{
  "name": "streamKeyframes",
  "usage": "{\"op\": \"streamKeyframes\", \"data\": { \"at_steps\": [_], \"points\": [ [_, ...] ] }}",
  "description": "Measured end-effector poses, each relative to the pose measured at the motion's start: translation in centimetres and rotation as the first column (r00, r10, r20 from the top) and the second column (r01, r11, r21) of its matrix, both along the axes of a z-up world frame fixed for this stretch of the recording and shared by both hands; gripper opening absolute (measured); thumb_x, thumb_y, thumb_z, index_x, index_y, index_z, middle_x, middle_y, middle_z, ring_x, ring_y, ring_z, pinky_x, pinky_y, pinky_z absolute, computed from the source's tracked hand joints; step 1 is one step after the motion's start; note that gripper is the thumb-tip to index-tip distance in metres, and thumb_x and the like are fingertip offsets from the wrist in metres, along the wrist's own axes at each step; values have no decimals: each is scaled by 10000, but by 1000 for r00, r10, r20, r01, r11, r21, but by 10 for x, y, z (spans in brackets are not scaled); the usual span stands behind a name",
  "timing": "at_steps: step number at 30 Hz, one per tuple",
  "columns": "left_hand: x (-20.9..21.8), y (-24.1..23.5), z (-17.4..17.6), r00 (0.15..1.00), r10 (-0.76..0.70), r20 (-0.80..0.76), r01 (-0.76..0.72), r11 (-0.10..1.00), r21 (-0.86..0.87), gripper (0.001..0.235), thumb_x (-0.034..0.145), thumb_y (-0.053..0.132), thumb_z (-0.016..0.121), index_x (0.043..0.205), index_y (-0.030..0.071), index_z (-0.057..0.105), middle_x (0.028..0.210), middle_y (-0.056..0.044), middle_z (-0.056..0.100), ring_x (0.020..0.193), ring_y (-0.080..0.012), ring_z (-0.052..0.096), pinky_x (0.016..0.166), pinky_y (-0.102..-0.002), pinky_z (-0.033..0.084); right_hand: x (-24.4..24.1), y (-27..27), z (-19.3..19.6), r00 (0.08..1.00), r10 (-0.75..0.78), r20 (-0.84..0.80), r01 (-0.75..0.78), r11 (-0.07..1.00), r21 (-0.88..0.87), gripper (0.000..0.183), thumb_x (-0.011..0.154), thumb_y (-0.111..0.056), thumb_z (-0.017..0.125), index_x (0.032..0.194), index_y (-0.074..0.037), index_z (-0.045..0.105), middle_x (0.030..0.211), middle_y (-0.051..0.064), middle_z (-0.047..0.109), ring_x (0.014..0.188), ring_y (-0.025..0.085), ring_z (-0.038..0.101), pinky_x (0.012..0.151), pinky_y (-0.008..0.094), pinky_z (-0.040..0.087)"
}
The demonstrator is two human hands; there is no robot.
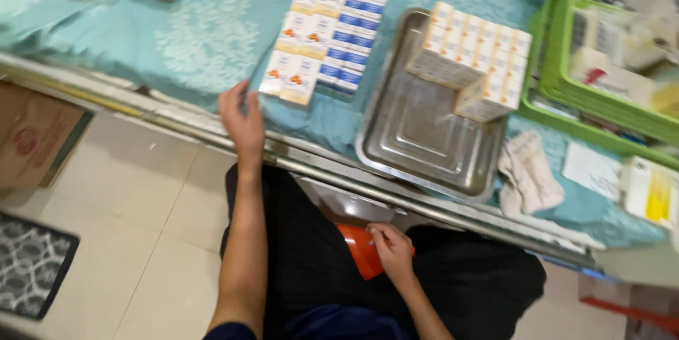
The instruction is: The person wipes small white boxes with a cloth, picking them up from a stack on a metal tray and placing them back down. The person repeats this process for several boxes, handling them one at a time.
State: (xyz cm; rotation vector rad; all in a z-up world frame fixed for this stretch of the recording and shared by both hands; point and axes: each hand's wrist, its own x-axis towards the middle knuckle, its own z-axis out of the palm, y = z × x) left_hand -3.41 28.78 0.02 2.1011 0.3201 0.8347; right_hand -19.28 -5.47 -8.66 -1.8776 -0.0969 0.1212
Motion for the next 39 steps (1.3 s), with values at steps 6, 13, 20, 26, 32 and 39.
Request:
{"op": "streamKeyframes", "data": {
  "at_steps": [6,13,20,26,32,39],
  "points": [
    [-90,-98,-59,967,6,256,-30,995,93,211,1077,168,594,894,118,685,812,-48,636,783,-277,661,832,-353,526,74,-47,89,777,-248,579,394,908,-139,120,903,-105,749,795,-145,781,658,39,736,606,255,713,590,328,537],
    [-184,-166,-102,464,-763,-450,855,519,2,179,893,195,611,925,87,750,954,-68,732,832,-306,657,797,-388,525,211,-80,142,723,-143,675,574,670,-472,506,898,-219,743,1366,-87,603,1438,209,309,1336,422,300,1110,590,282],
    [-192,-165,-148,365,-572,-734,721,673,-166,277,918,343,605,1061,166,762,1141,-13,728,1000,-292,668,915,-355,534,224,-60,129,758,-109,643,554,629,-546,478,892,-217,736,1335,-74,627,1533,288,290,1423,506,238,1135,671,226],
    [-188,-163,-151,388,-572,-723,706,689,-165,304,912,379,616,1054,154,764,1094,-15,751,944,-283,690,864,-348,553,215,-55,127,602,-188,776,651,679,-341,295,847,-121,784,1115,-75,672,1295,152,484,1196,351,429,1045,503,318],
    [-185,-163,-150,375,-543,-752,707,692,-148,313,921,396,597,1069,170,756,1102,-10,742,931,-310,686,859,-376,553,218,-55,118,634,-194,749,595,741,-312,341,843,-71,748,1145,-57,591,1204,114,506,1108,310,450,976,431,377],
    [-180,-168,-121,427,-570,-702,694,704,-150,275,900,325,621,1040,139,768,1091,20,776,906,-270,716,827,-338,568,217,-55,112,625,-150,766,586,738,-334,467,838,-68,762,1267,-81,577,1237,113,532,1155,311,459,1028,457,347]
  ]
}}
